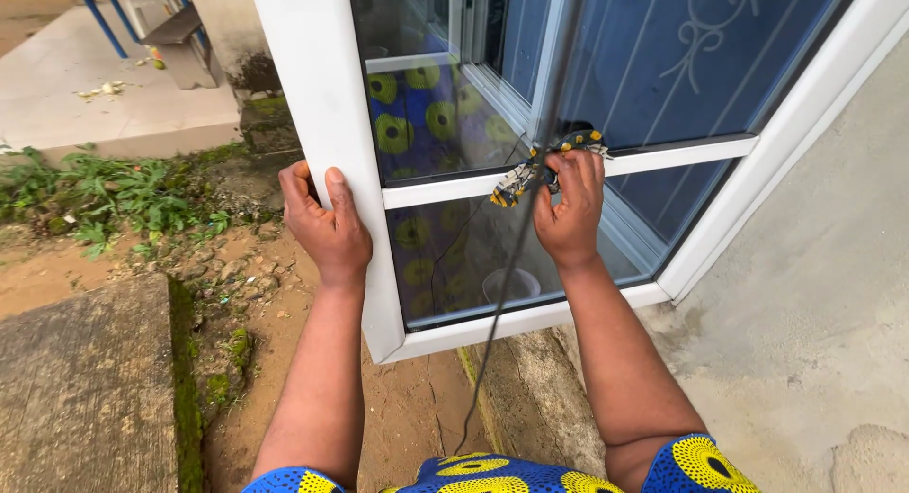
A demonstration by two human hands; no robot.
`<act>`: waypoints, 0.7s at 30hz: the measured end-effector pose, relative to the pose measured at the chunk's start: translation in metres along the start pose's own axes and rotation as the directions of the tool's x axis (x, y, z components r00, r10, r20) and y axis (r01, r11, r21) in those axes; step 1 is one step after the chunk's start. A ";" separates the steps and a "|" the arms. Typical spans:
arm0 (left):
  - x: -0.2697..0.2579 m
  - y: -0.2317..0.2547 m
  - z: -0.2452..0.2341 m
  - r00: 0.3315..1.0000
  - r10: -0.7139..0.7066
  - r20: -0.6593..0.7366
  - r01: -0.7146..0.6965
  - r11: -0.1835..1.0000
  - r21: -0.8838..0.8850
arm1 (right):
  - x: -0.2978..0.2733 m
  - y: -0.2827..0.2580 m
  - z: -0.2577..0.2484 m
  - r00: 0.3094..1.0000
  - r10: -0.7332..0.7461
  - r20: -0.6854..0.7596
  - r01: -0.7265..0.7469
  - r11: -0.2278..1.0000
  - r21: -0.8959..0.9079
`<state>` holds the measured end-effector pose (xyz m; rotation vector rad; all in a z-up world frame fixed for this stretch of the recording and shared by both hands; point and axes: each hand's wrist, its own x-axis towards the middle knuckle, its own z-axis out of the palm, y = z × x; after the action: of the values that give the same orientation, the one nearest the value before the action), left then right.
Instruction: Cleaning a window frame and glass panes using a damp cloth and water.
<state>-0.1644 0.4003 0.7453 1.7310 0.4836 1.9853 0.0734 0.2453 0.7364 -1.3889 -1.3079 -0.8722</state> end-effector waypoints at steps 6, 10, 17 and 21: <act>0.011 -0.026 0.005 0.999 -0.006 0.046 0.008 0.999 -0.037 | 0.002 0.007 0.016 1.000 0.003 -0.006 -0.003 1.000 -0.031; 0.015 -0.035 0.009 0.997 -0.031 0.066 0.036 0.997 -0.072 | 0.003 0.001 0.019 1.000 0.010 -0.002 -0.010 0.997 -0.074; 0.024 -0.050 0.018 0.997 -0.026 0.066 0.034 0.991 -0.133 | 0.005 0.006 0.028 1.000 0.007 0.005 -0.007 0.996 -0.087; 0.022 -0.062 0.023 0.999 0.008 0.032 -0.005 0.997 -0.081 | 0.010 0.015 0.035 1.000 -0.027 -0.002 0.027 0.995 -0.093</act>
<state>-0.1370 0.4636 0.7330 1.7147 0.3819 1.9507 0.0849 0.2829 0.7349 -1.4442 -1.3007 -0.9631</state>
